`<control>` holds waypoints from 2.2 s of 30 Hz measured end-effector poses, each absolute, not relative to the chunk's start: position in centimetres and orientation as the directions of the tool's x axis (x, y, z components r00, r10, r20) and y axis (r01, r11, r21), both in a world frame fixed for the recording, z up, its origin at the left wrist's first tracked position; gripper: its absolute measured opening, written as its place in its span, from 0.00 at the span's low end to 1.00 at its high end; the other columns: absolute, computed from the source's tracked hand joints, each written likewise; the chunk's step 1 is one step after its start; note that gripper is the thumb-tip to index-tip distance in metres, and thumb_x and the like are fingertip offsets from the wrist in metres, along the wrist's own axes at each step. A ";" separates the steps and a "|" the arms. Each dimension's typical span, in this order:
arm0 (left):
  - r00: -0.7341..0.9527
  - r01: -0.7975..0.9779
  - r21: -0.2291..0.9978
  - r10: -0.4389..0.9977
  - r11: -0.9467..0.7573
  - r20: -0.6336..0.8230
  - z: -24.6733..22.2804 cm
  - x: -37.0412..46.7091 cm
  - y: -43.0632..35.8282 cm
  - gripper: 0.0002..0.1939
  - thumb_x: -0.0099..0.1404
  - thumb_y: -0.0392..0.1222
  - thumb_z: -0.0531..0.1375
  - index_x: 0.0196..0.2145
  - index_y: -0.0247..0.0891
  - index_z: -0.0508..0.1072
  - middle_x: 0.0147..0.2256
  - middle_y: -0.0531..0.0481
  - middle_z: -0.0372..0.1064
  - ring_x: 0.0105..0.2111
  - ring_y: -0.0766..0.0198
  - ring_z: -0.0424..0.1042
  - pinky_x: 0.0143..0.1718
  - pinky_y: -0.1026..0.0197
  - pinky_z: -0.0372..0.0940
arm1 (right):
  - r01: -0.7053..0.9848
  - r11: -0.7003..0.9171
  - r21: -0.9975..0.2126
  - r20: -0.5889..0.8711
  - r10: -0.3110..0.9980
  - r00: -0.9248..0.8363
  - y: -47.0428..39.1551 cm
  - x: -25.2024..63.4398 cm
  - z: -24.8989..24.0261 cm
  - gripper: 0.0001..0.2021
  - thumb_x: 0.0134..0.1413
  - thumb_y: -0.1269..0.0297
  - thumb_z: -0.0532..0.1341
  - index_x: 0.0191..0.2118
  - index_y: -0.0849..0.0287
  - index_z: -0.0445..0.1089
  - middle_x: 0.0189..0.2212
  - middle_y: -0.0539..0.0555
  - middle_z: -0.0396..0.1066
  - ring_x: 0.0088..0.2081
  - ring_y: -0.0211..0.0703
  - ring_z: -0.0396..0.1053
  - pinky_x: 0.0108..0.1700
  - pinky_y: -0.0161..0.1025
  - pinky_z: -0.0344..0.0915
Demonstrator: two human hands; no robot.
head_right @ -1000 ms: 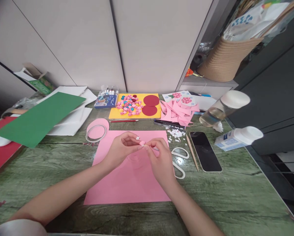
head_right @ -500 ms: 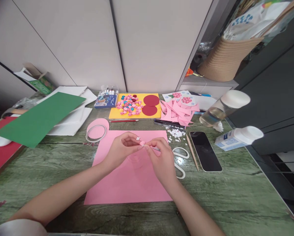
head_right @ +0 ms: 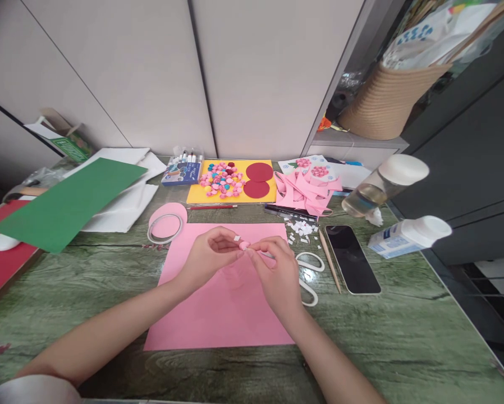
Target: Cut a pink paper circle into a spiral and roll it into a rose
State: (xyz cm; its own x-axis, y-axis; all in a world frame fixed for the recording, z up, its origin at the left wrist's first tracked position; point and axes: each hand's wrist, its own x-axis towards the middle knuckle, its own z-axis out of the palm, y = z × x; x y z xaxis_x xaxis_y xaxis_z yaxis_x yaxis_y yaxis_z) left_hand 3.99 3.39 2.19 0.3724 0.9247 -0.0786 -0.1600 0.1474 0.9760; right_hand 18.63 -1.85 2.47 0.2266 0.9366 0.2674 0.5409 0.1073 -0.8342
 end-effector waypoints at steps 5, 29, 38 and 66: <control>0.343 -0.194 0.971 0.937 0.138 -0.065 2.1 4.1 3.2 0.14 0.45 0.36 0.68 0.29 0.37 0.69 0.30 0.51 0.71 0.33 0.65 0.72 0.38 0.61 0.68 | 0.531 0.105 -0.841 0.263 0.937 0.231 -1.9 18.6 2.5 0.04 0.51 0.64 0.61 0.28 0.55 0.70 0.30 0.51 0.68 0.35 0.44 0.66 0.39 0.42 0.61; 0.349 -0.190 0.938 0.913 0.289 -0.210 1.6 4.2 3.9 0.17 0.47 0.37 0.67 0.35 0.37 0.68 0.27 0.52 0.71 0.30 0.68 0.71 0.34 0.64 0.63 | 0.612 0.099 -0.784 0.279 0.938 0.205 -1.9 18.9 2.2 0.11 0.50 0.74 0.55 0.36 0.54 0.69 0.34 0.50 0.68 0.37 0.44 0.66 0.42 0.43 0.59; 0.609 -0.303 0.749 0.725 0.589 -0.323 3.3 3.6 3.7 0.21 0.51 0.34 0.66 0.42 0.41 0.66 0.30 0.54 0.69 0.34 0.66 0.73 0.37 0.64 0.61 | 0.595 0.137 -0.792 0.306 0.932 0.193 -1.9 19.2 2.4 0.09 0.51 0.73 0.55 0.37 0.54 0.68 0.35 0.50 0.67 0.37 0.42 0.65 0.42 0.41 0.60; 0.645 -0.401 0.460 0.601 0.792 -0.472 2.9 4.0 4.1 0.12 0.64 0.43 0.52 0.34 0.33 0.71 0.24 0.49 0.70 0.37 0.61 0.72 0.48 0.59 0.58 | 0.742 0.224 -0.631 0.440 0.892 0.106 -2.1 17.8 0.8 0.04 0.53 0.63 0.60 0.36 0.52 0.68 0.41 0.54 0.63 0.46 0.49 0.61 0.48 0.50 0.57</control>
State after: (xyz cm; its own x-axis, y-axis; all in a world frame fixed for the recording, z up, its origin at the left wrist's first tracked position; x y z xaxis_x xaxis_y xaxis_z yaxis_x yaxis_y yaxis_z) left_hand 4.05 4.06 2.87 0.6453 0.6006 -0.4721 -0.4007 0.7922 0.4602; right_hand 17.77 -2.14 0.76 0.1055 0.8917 0.4401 0.7424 0.2238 -0.6314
